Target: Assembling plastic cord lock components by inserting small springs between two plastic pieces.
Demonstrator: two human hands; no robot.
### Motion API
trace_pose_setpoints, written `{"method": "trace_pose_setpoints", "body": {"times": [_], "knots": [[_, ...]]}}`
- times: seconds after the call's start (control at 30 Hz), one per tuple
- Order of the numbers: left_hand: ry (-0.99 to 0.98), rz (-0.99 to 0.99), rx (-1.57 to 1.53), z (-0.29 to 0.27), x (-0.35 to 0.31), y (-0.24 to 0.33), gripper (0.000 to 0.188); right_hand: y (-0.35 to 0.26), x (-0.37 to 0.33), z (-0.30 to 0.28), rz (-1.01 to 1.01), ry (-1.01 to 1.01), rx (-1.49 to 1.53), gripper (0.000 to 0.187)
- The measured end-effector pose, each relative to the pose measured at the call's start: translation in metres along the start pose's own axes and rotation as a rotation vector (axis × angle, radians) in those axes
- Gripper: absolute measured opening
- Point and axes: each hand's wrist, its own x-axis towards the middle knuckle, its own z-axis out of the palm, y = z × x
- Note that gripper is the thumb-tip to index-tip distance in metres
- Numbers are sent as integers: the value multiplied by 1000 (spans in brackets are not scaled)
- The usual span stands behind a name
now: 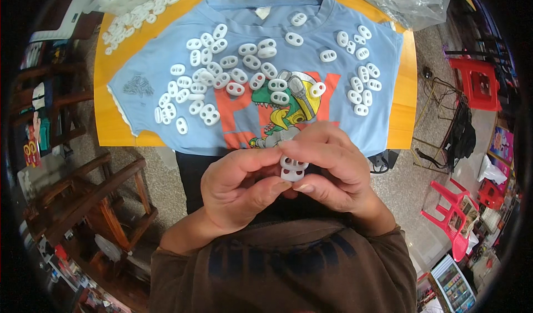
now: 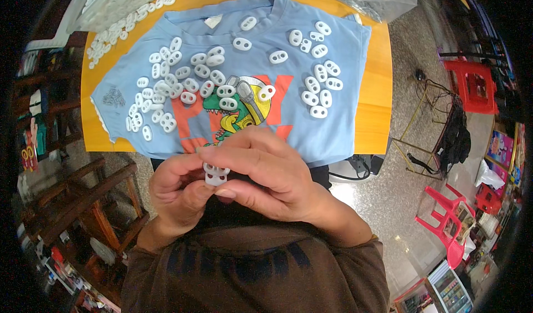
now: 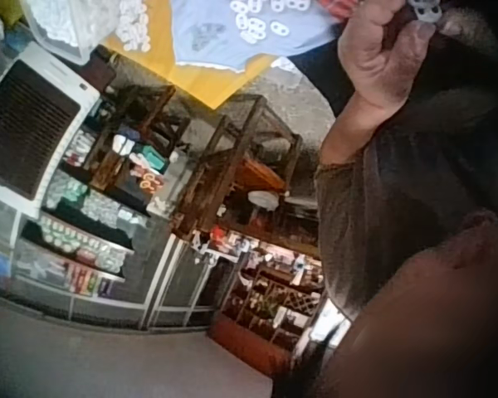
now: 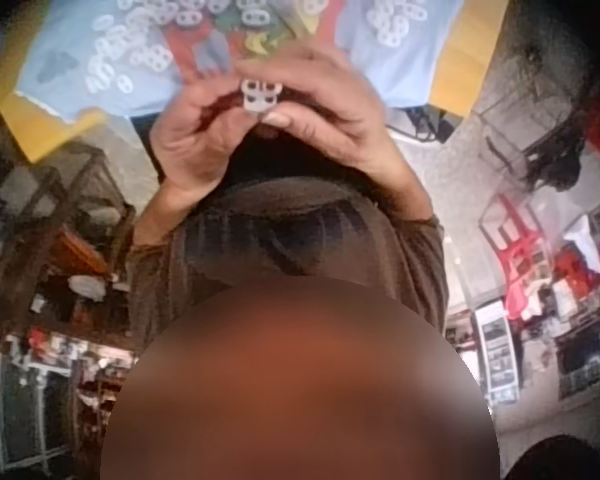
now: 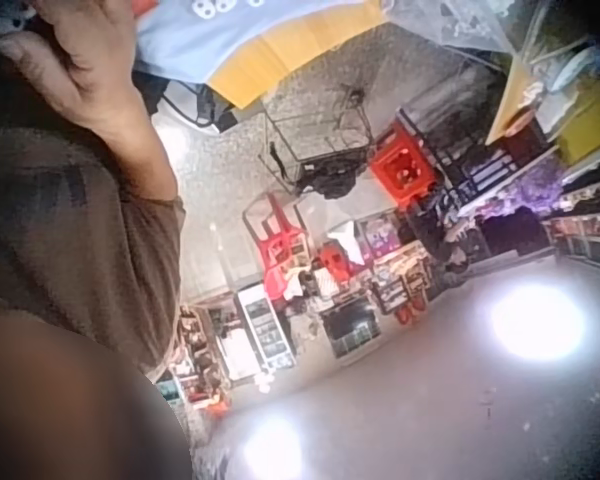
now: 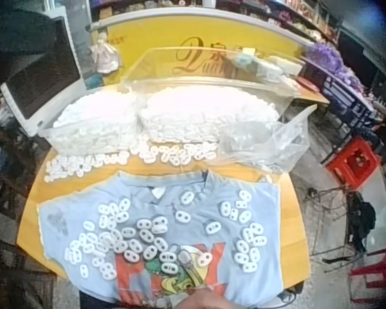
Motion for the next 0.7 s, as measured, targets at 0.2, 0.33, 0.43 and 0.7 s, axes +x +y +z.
{"method": "trace_pose_setpoints", "body": {"times": [0.2,0.33,0.43,0.7], "knots": [[54,24,-8,5,0,-3,29,8,-4,5,-27,24,14,32],[78,38,3,7,1,-3,25,9,-3,8,-28,42,28,30],[86,34,-27,8,-1,-4,24,9,-4,9,-32,56,34,29],[134,-34,-13,6,1,-7,24,18,-2,14,-44,96,34,28]]}}
